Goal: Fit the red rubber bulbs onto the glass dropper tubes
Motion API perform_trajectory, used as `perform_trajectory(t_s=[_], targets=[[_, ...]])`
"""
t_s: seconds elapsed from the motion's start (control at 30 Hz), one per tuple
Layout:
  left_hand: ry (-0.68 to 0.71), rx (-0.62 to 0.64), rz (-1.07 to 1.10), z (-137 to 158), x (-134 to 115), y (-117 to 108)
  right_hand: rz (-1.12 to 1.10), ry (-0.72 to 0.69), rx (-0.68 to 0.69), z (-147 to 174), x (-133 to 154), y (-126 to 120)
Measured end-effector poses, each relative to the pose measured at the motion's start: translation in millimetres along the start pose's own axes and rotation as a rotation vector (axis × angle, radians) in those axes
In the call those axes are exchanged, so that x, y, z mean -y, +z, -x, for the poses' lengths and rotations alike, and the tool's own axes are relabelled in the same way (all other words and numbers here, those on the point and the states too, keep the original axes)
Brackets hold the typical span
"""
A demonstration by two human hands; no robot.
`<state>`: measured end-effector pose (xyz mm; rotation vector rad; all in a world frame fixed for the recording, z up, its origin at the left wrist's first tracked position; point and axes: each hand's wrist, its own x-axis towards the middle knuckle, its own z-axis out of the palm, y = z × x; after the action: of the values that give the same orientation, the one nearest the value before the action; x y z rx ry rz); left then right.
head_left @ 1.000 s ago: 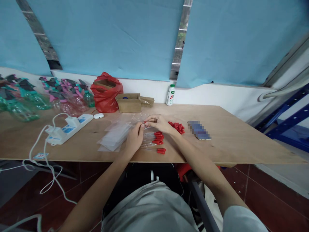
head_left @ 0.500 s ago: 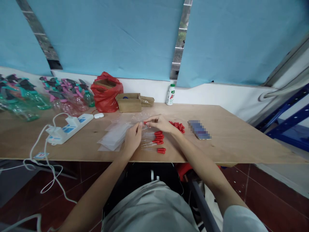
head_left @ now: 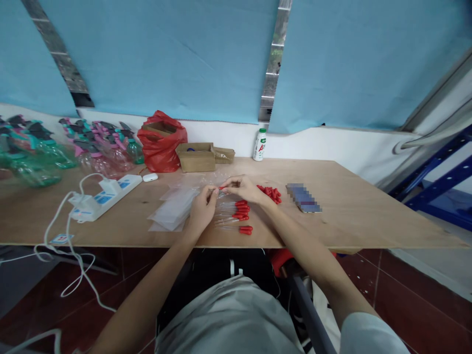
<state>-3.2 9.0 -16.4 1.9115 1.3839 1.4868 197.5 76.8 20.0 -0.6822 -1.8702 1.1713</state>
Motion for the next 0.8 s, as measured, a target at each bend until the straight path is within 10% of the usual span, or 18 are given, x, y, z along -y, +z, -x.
perform_trajectory(t_s=[0.8], targets=[[-0.079, 0.022, 0.242, -0.9, 10.0, 4.4, 0.101, -0.041, 0.035, 5.6, 0.7, -1.0]])
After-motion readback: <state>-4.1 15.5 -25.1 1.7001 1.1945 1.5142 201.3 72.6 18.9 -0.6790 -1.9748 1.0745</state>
